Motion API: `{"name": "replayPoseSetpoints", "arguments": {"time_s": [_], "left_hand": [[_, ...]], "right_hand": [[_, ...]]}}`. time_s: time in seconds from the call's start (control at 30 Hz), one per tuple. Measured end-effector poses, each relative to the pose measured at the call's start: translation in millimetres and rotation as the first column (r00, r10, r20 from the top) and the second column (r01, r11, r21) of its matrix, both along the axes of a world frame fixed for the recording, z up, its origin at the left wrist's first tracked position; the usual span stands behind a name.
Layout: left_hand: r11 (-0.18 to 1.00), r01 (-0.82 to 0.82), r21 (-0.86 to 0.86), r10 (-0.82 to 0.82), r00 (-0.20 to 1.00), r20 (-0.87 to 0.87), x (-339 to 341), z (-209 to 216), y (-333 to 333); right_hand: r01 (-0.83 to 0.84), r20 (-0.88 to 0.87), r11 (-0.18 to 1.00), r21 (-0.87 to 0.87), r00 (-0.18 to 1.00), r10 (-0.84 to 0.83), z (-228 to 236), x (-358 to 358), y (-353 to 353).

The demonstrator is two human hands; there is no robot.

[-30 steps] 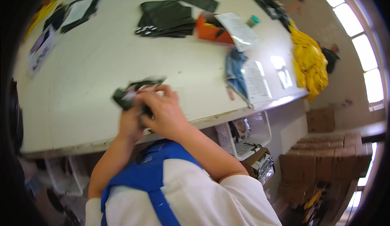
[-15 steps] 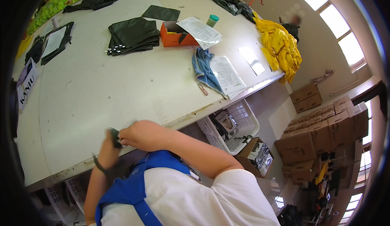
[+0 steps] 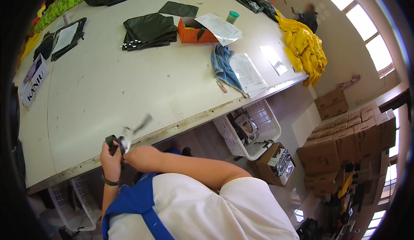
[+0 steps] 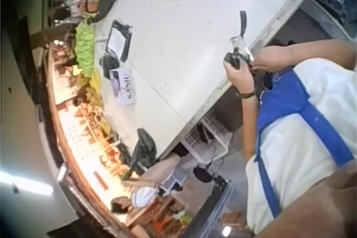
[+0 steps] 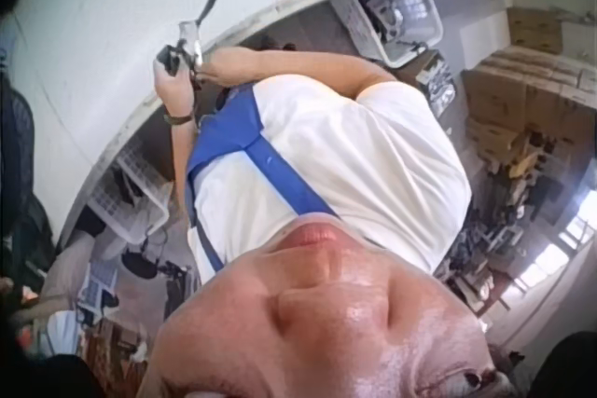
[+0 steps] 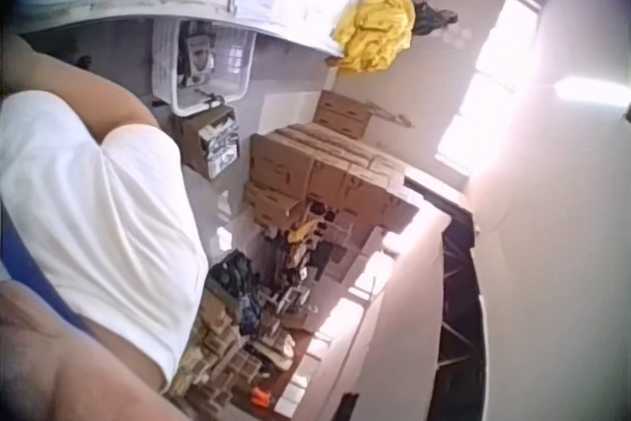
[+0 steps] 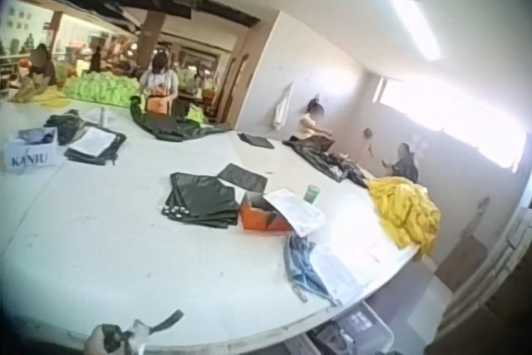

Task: The person trims excess threads and loose edges from a large green fabric item using small scissors. They repeatedly unfold, smooth, and reposition the fabric on a white table while cutting small sections. The person also places trimmed pieces into a white basket below the table.

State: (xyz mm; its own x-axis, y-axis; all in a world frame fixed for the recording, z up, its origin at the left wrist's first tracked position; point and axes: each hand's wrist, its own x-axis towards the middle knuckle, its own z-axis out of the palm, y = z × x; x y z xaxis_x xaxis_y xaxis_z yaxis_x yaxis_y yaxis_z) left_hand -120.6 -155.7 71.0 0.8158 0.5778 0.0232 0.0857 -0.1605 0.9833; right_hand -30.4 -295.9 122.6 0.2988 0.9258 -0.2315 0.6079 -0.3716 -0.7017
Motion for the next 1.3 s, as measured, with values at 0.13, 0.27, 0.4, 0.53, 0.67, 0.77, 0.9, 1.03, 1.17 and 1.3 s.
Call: {"name": "replayPoseSetpoints", "arguments": {"time_s": [0.13, 0.27, 0.4, 0.53, 0.67, 0.77, 0.9, 1.03, 1.17, 1.3], "left_hand": [[0.98, 0.185, 0.066, -0.174, 0.974, -0.148, -18.5, 25.3, -21.5], [0.927, 0.279, -0.248, -0.32, 0.936, -0.143, -34.0, 18.7, -29.9], [0.868, 0.295, -0.399, -0.366, 0.924, -0.114, -62.9, -38.8, -18.1], [0.761, 0.48, -0.437, -0.531, 0.847, 0.007, -75.0, -38.8, 6.1], [0.715, 0.698, -0.036, -0.623, 0.614, -0.485, -84.3, -33.7, 2.2], [0.711, 0.673, -0.205, -0.692, 0.618, -0.372, -100.0, -62.8, -0.2], [0.725, 0.651, -0.225, -0.672, 0.597, -0.439, -102.0, -75.0, 1.6], [0.757, 0.58, -0.301, -0.646, 0.591, -0.483, -76.4, -60.1, -5.1], [0.594, 0.8, -0.084, -0.787, 0.556, -0.268, -64.9, -82.0, -2.4], [0.623, 0.78, 0.057, -0.385, 0.369, -0.846, -65.3, -55.8, 3.9]], "right_hand": [[-0.156, 0.327, 0.816, 0.557, 0.944, -0.043, 10.3, 6.5, -18.5], [0.142, -0.036, 0.773, 0.618, 0.988, -0.153, -14.2, -20.5, -34.3], [0.247, -0.386, 0.948, 0.199, 0.909, -0.155, -33.3, -32.1, -40.1], [0.205, -0.38, 0.947, 0.249, 0.92, -0.099, -40.1, -24.6, -42.7], [0.732, -0.313, 0.681, -0.033, 0.639, -0.703, -45.9, -6.5, -63.0], [0.889, -0.426, 0.454, 0.058, 0.433, -0.794, -73.8, 26.7, -90.3], [0.959, -0.686, 0.227, 0.172, 0.282, -0.671, -65.2, 52.1, -99.4], [0.953, -0.708, 0.223, 0.204, 0.302, -0.638, -51.1, 34.0, -61.7], [0.941, -0.788, 0.256, 0.223, 0.329, -0.52, -49.0, -6.0, -7.1], [0.795, -0.515, 0.498, 0.346, 0.605, -0.608, -71.8, -41.6, 8.6]]}}
